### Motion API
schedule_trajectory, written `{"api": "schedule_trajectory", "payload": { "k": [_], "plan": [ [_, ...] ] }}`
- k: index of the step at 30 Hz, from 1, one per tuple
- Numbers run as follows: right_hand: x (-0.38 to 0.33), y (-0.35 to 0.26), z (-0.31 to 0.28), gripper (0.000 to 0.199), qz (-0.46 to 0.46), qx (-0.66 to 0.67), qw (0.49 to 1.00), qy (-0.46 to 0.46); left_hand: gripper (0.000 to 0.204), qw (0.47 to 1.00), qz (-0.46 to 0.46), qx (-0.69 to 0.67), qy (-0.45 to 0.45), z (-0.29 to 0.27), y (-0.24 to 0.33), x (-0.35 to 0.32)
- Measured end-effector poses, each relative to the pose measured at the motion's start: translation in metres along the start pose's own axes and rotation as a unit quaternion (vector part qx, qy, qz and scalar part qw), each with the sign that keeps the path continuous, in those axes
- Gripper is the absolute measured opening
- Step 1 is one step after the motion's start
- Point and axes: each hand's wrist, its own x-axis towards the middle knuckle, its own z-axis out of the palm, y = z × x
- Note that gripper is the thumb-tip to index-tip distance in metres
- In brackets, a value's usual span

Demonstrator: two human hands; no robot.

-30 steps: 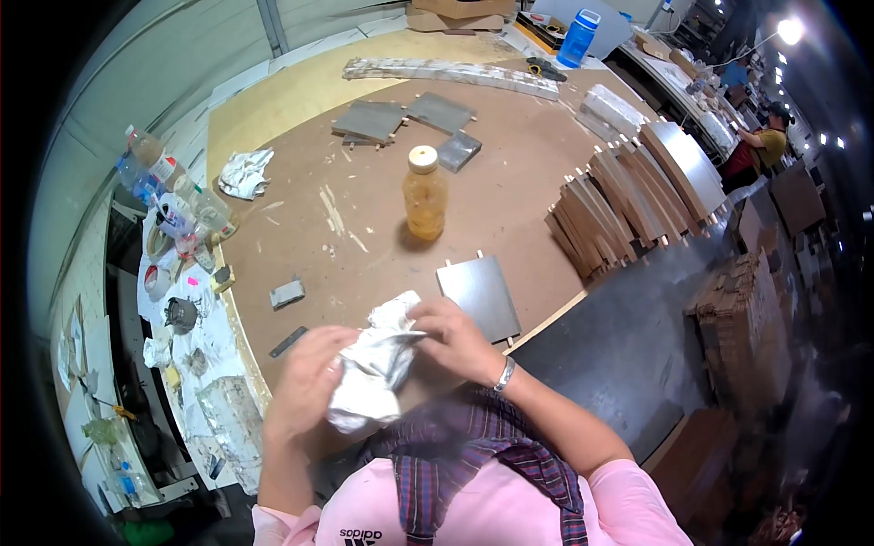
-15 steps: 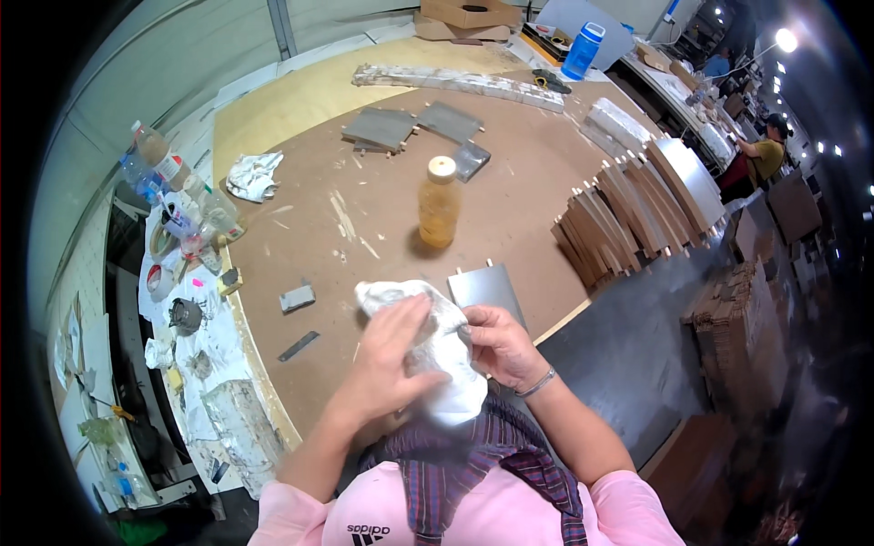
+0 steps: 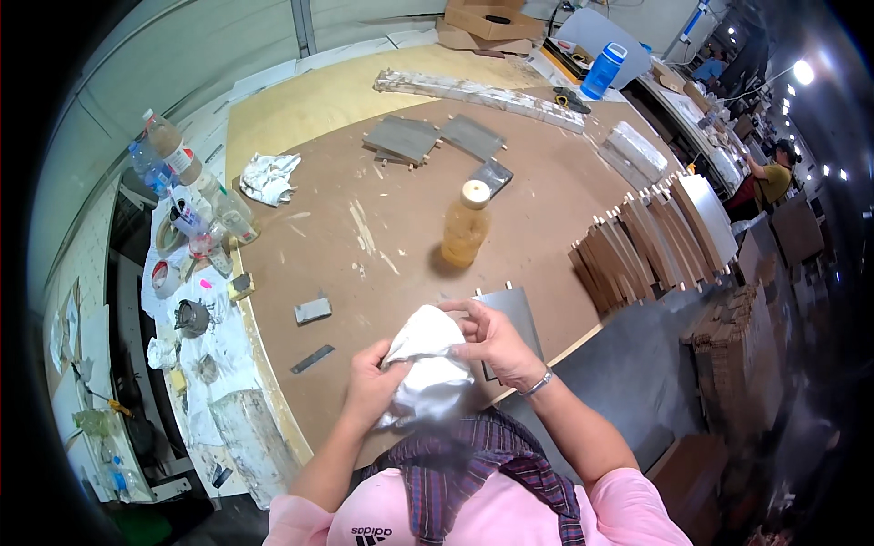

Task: The person sands the edges of wood panels using a sanding block and wipes them with a cloth. They apply glue from a bottle and continue sanding and cleaning the panels on a work table.

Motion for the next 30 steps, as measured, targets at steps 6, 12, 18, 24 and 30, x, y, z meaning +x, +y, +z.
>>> {"api": "schedule_trajectory", "payload": {
  "k": [6, 12, 18, 24, 30],
  "plan": [
    [0.009, -0.027, 0.003, 0.053, 0.033, 0.004, 0.999, 0.002, 0.083, 0.899, 0.267, 0.346, -0.008, -0.014, 0.007, 0.019],
    [0.027, -0.026, 0.004, 0.048, -0.004, 0.015, 1.000, -0.013, 0.059, 0.980, 0.007, 0.154, -0.128, 0.013, -0.020, 0.027],
    [0.064, 0.008, -0.054, 0.068, -0.106, -0.252, 0.896, 0.351, 0.027, 0.991, -0.055, -0.121, 0.011, -0.010, -0.024, 0.025],
    [0.139, 0.020, -0.087, 0.087, -0.202, -0.235, 0.924, 0.223, 0.028, 0.994, -0.041, -0.104, 0.016, -0.021, -0.025, 0.055],
    [0.133, -0.016, -0.071, 0.062, -0.201, -0.323, 0.906, 0.183, 0.030, 0.998, -0.035, -0.053, 0.026, -0.010, -0.025, 0.078]
  ]
}}
